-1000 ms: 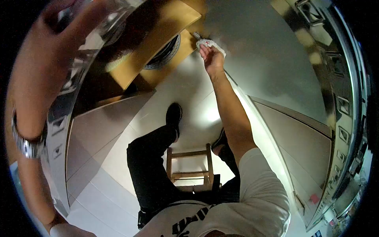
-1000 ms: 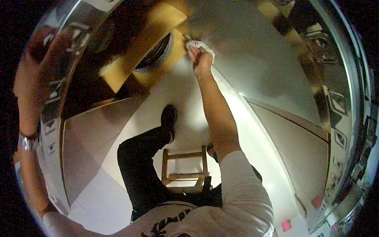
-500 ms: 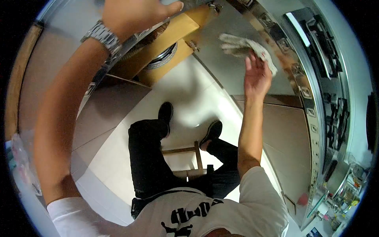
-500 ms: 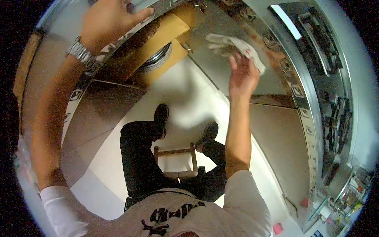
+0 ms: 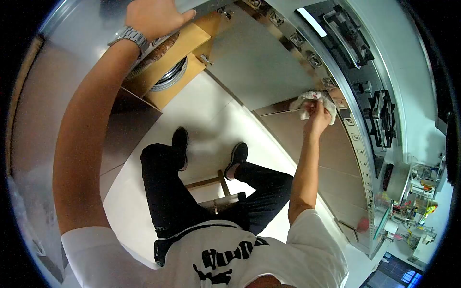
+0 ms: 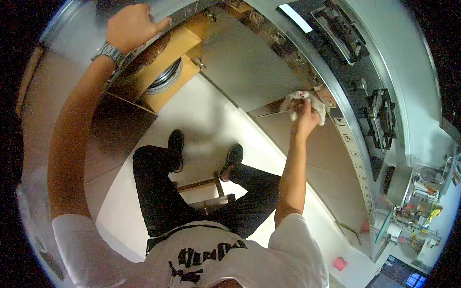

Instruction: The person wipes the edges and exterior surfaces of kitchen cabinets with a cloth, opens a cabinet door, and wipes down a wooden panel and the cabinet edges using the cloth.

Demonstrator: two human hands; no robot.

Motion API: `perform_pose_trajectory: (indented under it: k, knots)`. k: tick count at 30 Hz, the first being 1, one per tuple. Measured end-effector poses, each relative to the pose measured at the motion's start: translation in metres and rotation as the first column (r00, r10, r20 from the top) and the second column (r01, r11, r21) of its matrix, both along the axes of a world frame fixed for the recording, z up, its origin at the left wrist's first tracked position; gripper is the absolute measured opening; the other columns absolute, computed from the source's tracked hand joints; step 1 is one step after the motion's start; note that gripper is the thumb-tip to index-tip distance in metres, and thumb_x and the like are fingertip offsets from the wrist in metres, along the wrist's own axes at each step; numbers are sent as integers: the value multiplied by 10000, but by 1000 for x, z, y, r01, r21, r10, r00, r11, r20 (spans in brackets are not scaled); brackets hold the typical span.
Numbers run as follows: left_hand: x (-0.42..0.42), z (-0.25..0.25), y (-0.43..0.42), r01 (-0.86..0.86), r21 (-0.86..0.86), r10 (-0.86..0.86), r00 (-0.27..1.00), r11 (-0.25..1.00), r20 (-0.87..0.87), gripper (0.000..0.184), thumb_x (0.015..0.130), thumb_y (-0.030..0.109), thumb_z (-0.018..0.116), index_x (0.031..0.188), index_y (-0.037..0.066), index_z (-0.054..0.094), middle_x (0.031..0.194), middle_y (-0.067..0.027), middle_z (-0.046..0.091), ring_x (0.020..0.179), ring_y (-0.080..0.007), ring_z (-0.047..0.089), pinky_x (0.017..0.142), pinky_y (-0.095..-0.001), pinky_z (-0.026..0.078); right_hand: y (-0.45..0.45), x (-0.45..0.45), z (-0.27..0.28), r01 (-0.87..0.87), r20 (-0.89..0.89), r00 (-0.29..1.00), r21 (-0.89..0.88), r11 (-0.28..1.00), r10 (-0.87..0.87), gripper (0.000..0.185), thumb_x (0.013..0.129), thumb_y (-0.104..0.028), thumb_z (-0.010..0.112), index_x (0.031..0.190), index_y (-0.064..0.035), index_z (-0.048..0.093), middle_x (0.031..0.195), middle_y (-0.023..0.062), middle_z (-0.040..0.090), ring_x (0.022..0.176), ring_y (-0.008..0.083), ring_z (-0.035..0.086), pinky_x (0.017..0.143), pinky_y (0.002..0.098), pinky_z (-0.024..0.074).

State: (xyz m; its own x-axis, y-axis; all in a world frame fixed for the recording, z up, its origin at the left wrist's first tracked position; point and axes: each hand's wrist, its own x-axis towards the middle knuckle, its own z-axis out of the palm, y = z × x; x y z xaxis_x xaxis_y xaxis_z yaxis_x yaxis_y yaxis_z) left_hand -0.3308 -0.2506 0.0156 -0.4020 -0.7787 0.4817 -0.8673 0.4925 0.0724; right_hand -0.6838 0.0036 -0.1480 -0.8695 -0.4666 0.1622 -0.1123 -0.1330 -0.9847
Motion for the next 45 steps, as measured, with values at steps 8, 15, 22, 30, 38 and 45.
perform_pose_trajectory:
  k: [8, 15, 22, 30, 38, 45]
  knots:
    - [4, -1, -6, 33, 64, -31, 999, 997, -28, 454, 629, 468, 673, 579, 18, 640, 607, -206, 598, 609, -375, 604, 586, -464, 485, -17, 16, 1, 194, -290, 945, 122, 973, -152, 165, 887, -96, 554, 821, 49, 598, 747, 75, 615, 597, 132, 560, 538, 268, 447]
    - [5, 0, -5, 6, 81, -4, 1000, 997, -30, 445, 639, 465, 668, 590, 23, 656, 616, -200, 607, 624, -368, 613, 593, -455, 490, -30, 25, -8, 325, -186, 914, -195, 925, -360, 175, 890, -73, 537, 985, 73, 564, 960, 108, 601, 757, 170, 560, 637, 282, 462]
    - [6, 3, -5, 12, 115, -10, 1000, 993, -24, 439, 643, 456, 663, 596, 20, 660, 619, -207, 607, 635, -364, 620, 605, -451, 497, -43, 35, 6, 243, -38, 967, -142, 960, -250, 129, 878, -50, 533, 971, 31, 570, 921, 72, 592, 753, 160, 552, 675, 307, 457]
    - [6, 3, -4, 25, 95, -23, 999, 995, -29, 440, 639, 441, 665, 611, 2, 659, 633, -215, 611, 640, -372, 619, 615, -451, 498, -26, 12, -8, 158, -6, 987, -96, 983, -159, 160, 862, -117, 474, 951, 1, 533, 924, 62, 533, 811, 157, 492, 730, 306, 412]
    - [3, 6, -3, -14, 122, 14, 1000, 992, -5, 451, 639, 454, 664, 616, 5, 662, 635, -206, 621, 639, -367, 624, 611, -449, 500, 13, 95, 9, -269, 194, 923, -295, 917, 333, 247, 804, -116, 557, 1002, 29, 581, 951, 66, 563, 810, 154, 499, 696, 315, 400]
    - [4, 6, -1, 39, 105, -36, 999, 994, -37, 418, 682, 416, 648, 632, 1, 655, 630, -215, 610, 624, -369, 615, 595, -457, 491, 6, 154, 40, -231, -242, 911, 368, 901, 333, 310, 761, -64, 685, 1036, 34, 578, 963, 78, 598, 840, 149, 551, 747, 288, 446]
